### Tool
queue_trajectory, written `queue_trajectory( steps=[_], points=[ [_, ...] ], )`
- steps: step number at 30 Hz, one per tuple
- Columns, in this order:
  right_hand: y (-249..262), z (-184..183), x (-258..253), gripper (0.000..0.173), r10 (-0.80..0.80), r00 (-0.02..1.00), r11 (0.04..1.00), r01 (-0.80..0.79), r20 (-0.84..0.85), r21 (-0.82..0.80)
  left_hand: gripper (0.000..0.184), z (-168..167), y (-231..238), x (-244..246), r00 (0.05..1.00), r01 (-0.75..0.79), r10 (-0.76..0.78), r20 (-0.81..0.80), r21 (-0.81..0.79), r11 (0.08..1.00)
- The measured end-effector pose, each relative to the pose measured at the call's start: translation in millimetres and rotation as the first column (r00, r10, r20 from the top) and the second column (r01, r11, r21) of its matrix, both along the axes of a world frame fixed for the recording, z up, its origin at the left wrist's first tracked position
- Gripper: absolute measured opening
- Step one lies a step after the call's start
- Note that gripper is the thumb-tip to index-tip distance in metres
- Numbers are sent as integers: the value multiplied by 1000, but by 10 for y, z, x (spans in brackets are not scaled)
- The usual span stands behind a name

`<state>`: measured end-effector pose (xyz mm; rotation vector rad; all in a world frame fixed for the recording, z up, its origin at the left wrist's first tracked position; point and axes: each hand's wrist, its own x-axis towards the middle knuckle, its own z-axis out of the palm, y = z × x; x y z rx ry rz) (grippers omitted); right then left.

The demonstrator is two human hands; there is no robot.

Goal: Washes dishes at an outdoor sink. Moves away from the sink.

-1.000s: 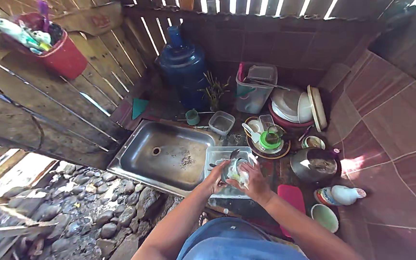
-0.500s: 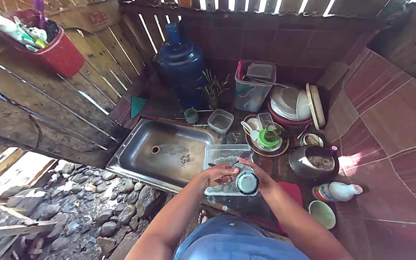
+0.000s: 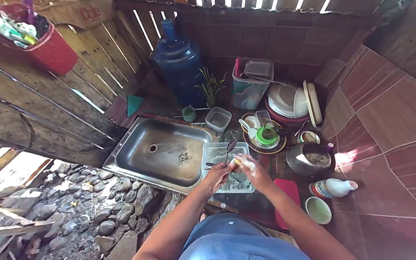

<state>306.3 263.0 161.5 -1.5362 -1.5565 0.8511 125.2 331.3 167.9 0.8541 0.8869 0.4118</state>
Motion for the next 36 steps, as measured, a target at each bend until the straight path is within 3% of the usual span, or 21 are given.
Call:
queue_trajectory(
  steps=[1,2,3,5,7,9,11,13,15,18,20,22,24,27,29,31,33,36],
  points=[
    [17,-12,103,41,-44,951,990,0,-306,-143,17,30,-28,-10,999,-3,2,38,3,1000],
    [7,-17,152,42,-172,810,958,6,-561,-285,19,56,-63,-12,996,-30,31,85,-5,1000],
    [-11,6,137,43,-325,625,917,25,-710,-397,20,89,-90,2,987,-85,87,138,-20,996],
    [-38,72,14,51,-461,332,880,48,-823,-473,18,125,-138,80,938,-237,247,243,-71,969],
    [-56,125,-153,67,-421,228,905,42,-878,-423,18,82,-207,154,892,-311,333,306,-120,943],
    [-55,153,-285,71,-381,347,924,107,-857,-367,24,57,-262,196,892,-291,322,317,-142,946],
    [-78,117,-388,55,-387,565,921,266,-728,-284,28,87,-289,250,905,-272,309,292,-159,949],
    [-131,11,-488,51,-375,779,910,412,-503,-41,37,135,-295,299,906,-243,281,315,-156,957],
    [-163,-143,-551,59,-335,907,878,399,-255,266,43,187,-306,356,892,-242,294,342,-187,952],
    [-168,-187,-518,42,-265,964,825,207,36,526,50,202,-326,369,899,-233,296,323,-219,947],
    [-86,-126,-396,33,-245,949,807,85,201,584,54,195,-386,346,915,-248,308,260,-240,938],
    [54,-87,-201,27,-263,934,794,67,242,604,44,177,-436,318,936,-209,267,231,-247,946],
    [141,-20,-70,25,-307,942,831,198,133,519,39,152,-474,304,950,-156,213,227,-245,957],
    [185,163,9,29,-373,905,912,398,-204,99,41,68,-479,244,948,-121,200,249,-300,946],
    [208,93,93,36,-395,798,917,374,-456,-140,43,26,-434,203,938,-106,212,275,-352,930],
    [94,-38,137,44,-453,660,890,301,-599,-342,50,-35,-370,150,914,-52,201,353,-389,920],
    [-81,-125,154,44,-485,622,867,255,-614,-427,56,-77,-308,125,875,-35,225,429,-406,913],
    [-491,-253,363,39,-521,710,847,363,-474,-388,61,-51,-207,93,861,-105,293,416,-419,902]
  ],
)
